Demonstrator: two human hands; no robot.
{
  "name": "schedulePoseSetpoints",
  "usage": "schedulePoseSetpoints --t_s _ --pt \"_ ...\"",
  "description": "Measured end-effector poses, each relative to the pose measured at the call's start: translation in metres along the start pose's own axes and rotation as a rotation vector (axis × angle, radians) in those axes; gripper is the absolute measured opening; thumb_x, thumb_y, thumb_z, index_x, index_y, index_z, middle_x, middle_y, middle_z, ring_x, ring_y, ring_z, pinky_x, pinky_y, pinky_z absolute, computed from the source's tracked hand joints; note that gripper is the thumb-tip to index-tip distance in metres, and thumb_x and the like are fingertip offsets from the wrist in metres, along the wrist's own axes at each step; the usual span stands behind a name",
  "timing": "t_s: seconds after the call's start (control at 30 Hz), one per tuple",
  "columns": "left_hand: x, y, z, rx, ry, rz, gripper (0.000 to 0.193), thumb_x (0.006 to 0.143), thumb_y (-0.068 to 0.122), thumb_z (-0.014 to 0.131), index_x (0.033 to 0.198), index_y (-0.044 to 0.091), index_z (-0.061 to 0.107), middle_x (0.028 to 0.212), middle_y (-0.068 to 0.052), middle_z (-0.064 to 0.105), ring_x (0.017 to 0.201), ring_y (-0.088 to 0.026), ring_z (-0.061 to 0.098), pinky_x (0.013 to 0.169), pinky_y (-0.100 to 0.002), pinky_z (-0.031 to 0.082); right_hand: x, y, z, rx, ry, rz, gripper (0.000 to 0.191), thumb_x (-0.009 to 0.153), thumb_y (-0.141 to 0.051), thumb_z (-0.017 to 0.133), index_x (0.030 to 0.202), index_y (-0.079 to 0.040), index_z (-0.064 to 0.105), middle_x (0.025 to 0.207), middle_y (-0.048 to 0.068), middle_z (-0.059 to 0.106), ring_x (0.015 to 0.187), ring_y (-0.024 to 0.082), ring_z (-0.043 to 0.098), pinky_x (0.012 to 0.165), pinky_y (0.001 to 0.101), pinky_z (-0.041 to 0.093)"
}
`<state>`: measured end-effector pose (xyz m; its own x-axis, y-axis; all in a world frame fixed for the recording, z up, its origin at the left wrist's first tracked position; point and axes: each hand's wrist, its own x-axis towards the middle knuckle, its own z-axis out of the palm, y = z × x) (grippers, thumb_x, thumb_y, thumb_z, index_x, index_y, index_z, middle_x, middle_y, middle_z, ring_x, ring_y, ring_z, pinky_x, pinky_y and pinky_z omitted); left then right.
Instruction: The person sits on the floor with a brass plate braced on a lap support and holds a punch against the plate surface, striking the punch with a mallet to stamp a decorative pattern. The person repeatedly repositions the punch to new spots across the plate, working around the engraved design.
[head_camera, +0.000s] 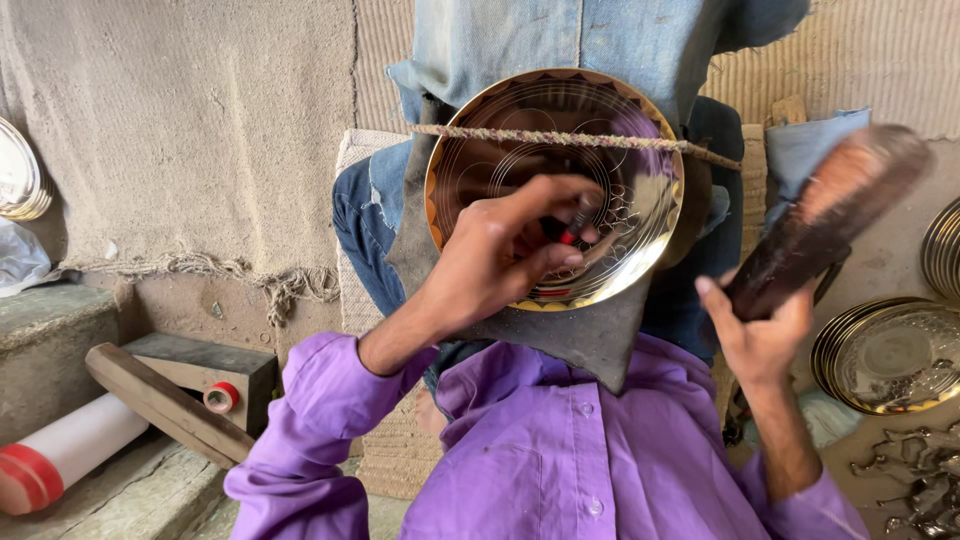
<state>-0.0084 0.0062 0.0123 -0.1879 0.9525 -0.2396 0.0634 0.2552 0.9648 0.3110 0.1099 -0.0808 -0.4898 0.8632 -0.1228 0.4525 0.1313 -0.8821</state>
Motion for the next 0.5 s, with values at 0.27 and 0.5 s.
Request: schedulePoseSetpoints --t_s 0.27,0.5 --pt "0.024 -0.039 0.004 0.149 -0.389 0.41 0.053 0.09 0.016 0.08 0.14 0.009 0.063 0.128 -0.006 0.075 0.111 -0.026 0.075 0.089 -0.037 0.061 -0.068 0.009 -0.019 0.056 -0.009 0.025 0.067 0.09 0.005 0.078 0.142 0.004 0.035 0.103 0.014 0.063 0.09 0.019 0.064 0.085 0.0318 0.056" --pt "0.028 -0.06 0.011 0.038 -0.606 0.426 0.051 0.096 0.006 0.073 0.145 0.009 0.059 0.121 -0.001 0.078 0.106 -0.021 0.078 0.088 -0.034 0.061 -0.101 0.023 -0.039 0.448 0.073 -0.054 0.09 0.105 0.003 0.072 0.164 -0.019 0.008 0.101 0.008 0.065 0.084 0.015 0.072 0.078 0.0335 0.062"
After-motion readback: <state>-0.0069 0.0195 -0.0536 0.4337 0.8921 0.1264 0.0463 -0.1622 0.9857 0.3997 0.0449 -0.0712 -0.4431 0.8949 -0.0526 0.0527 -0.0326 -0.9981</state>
